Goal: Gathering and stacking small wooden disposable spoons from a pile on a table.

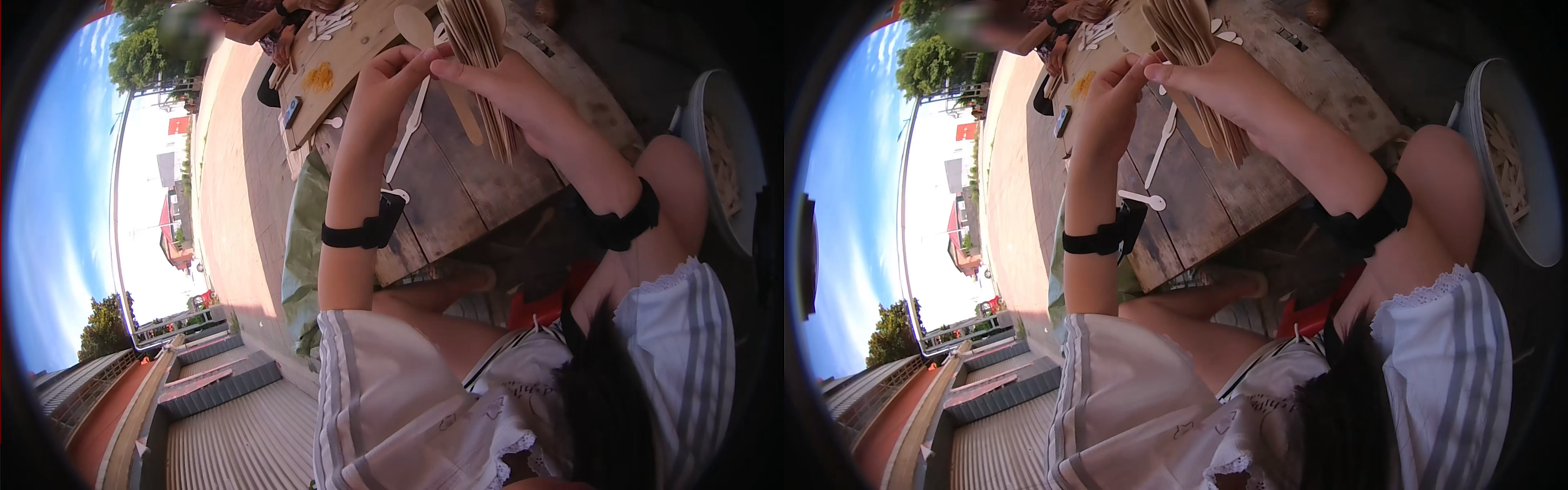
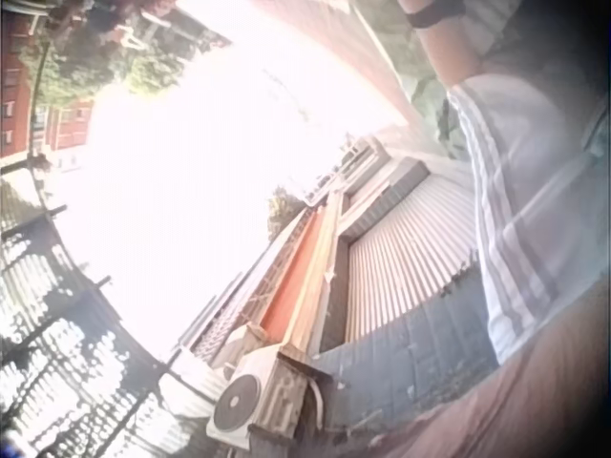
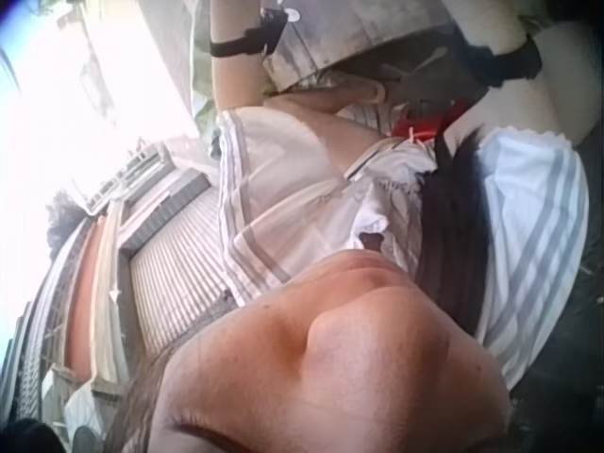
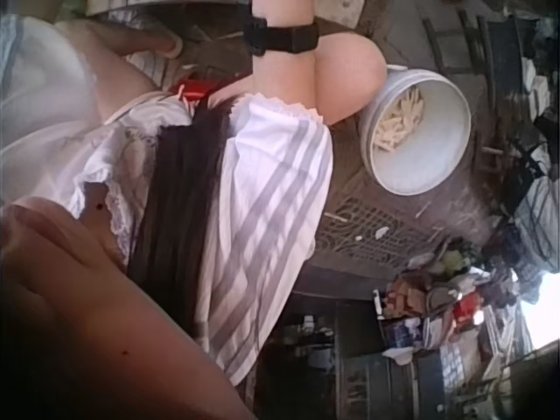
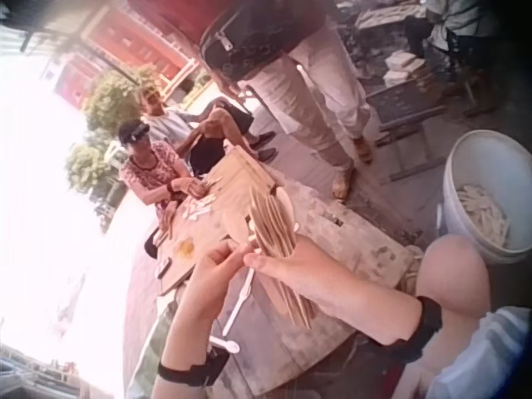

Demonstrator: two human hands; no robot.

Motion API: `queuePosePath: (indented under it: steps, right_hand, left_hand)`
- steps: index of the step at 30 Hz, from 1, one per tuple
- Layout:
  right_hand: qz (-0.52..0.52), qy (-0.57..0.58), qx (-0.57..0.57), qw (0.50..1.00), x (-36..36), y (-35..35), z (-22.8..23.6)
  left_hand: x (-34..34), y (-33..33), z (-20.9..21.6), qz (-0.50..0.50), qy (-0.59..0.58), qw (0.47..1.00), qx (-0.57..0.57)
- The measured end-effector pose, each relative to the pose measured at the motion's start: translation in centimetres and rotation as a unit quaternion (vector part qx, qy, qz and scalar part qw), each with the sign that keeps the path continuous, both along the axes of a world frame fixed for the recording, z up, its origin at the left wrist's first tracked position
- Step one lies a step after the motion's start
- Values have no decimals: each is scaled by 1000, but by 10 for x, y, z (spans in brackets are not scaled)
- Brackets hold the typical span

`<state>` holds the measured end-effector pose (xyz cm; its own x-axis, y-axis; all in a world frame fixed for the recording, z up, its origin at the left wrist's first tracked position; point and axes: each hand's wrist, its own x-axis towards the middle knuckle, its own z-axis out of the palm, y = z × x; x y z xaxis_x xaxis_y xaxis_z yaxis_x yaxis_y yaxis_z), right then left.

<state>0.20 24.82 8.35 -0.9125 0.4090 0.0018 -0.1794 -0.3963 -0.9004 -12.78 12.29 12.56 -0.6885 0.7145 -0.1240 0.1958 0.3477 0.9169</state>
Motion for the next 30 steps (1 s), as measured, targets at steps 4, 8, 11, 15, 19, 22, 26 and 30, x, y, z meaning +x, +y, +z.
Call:
queuePosePath:
  steps: [4,8,11,15,19,22,26,30]
  right_hand:
    - [54,32,-45,997,2,-4,-4]
    - [34,-25,-153,987,7,15,-13]
    - [-3,-53,-218,974,3,23,-14]
    - [-36,-10,-235,971,0,20,-12]
    - [-68,14,-256,964,-8,11,-14]
    - [-96,11,-242,965,-15,9,-21]
    - [-79,-9,-137,987,-16,1,-30]
    - [-43,53,-223,972,-13,-5,-29]
  left_hand:
    - [6,14,-15,-22,79,992,99]
    - [-33,4,-47,84,334,921,-182]
    - [-42,-19,-90,60,487,762,-422]
    - [-56,-32,-124,83,427,802,-410]
    - [-62,-24,-109,70,208,862,-456]
    - [-45,-19,-74,55,59,939,-334]
    - [-7,-14,-32,8,5,986,-167]
    - [23,1,-25,-23,-97,981,-163]
